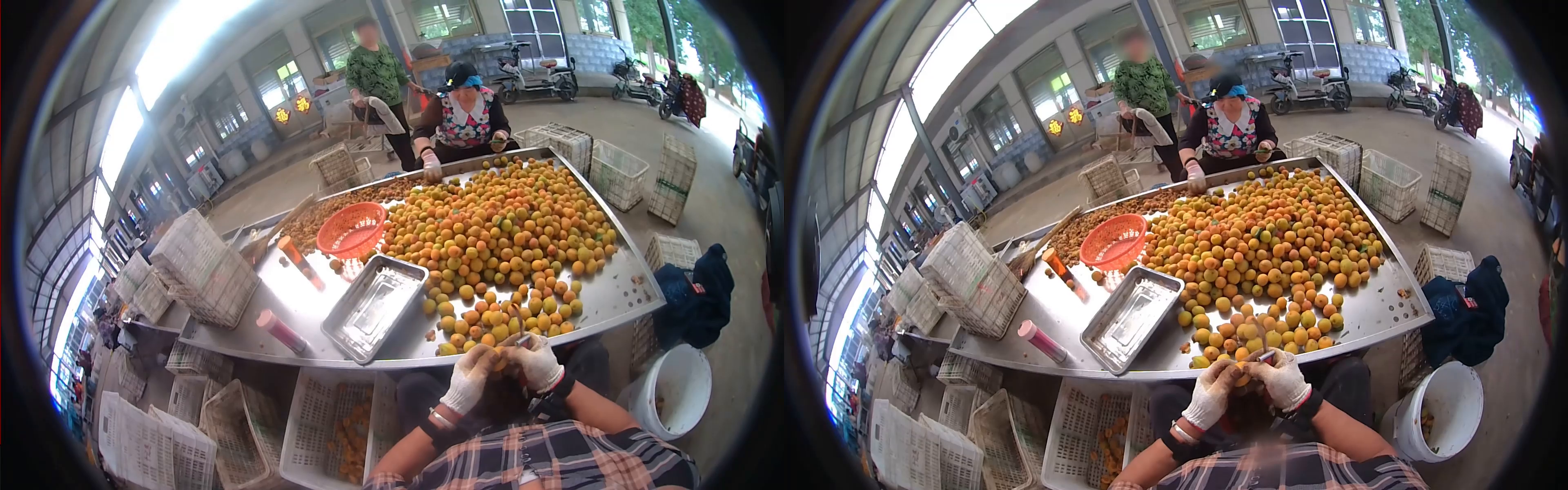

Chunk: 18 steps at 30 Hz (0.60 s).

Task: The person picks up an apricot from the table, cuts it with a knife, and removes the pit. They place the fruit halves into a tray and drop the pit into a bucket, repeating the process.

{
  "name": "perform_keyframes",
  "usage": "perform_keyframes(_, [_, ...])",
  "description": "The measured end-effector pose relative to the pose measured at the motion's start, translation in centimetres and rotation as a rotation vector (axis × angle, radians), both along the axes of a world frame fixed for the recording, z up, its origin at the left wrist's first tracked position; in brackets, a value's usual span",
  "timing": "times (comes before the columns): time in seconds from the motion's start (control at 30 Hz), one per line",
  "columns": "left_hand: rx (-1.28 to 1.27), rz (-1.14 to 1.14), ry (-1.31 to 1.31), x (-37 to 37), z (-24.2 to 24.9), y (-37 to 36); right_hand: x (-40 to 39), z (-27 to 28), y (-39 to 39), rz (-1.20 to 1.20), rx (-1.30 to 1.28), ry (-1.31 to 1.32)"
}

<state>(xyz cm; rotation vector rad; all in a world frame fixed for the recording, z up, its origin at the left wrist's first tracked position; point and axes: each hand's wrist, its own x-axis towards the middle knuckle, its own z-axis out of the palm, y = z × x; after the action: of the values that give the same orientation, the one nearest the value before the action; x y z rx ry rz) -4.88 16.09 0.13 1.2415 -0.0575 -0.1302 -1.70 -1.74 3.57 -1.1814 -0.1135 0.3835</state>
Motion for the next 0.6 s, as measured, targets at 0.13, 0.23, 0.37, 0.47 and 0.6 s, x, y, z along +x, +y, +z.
perform_keyframes(0.13, [0.019, 0.025, -0.01, 0.7, -1.5, -0.2, -0.9, 1.1, 0.8, -0.081, -0.017, 0.066])
perform_keyframes(0.23, [0.032, 0.086, -0.066, 0.3, -0.4, -1.1, -1.4, 1.0, 1.1, -0.16, -0.029, 0.055])
perform_keyframes(0.37, [-0.028, 0.03, -0.086, -0.9, 1.6, -2.2, -1.4, 0.0, 1.4, -0.233, 0.025, -0.077])
perform_keyframes(0.47, [-0.036, 0.009, -0.078, -0.6, 0.6, -1.8, -1.2, -0.3, 0.8, -0.182, -0.095, -0.143])
perform_keyframes(0.6, [0.092, -0.074, -0.042, -1.2, 2.1, -0.8, -0.3, 0.1, -0.7, -0.05, -0.235, -0.287])
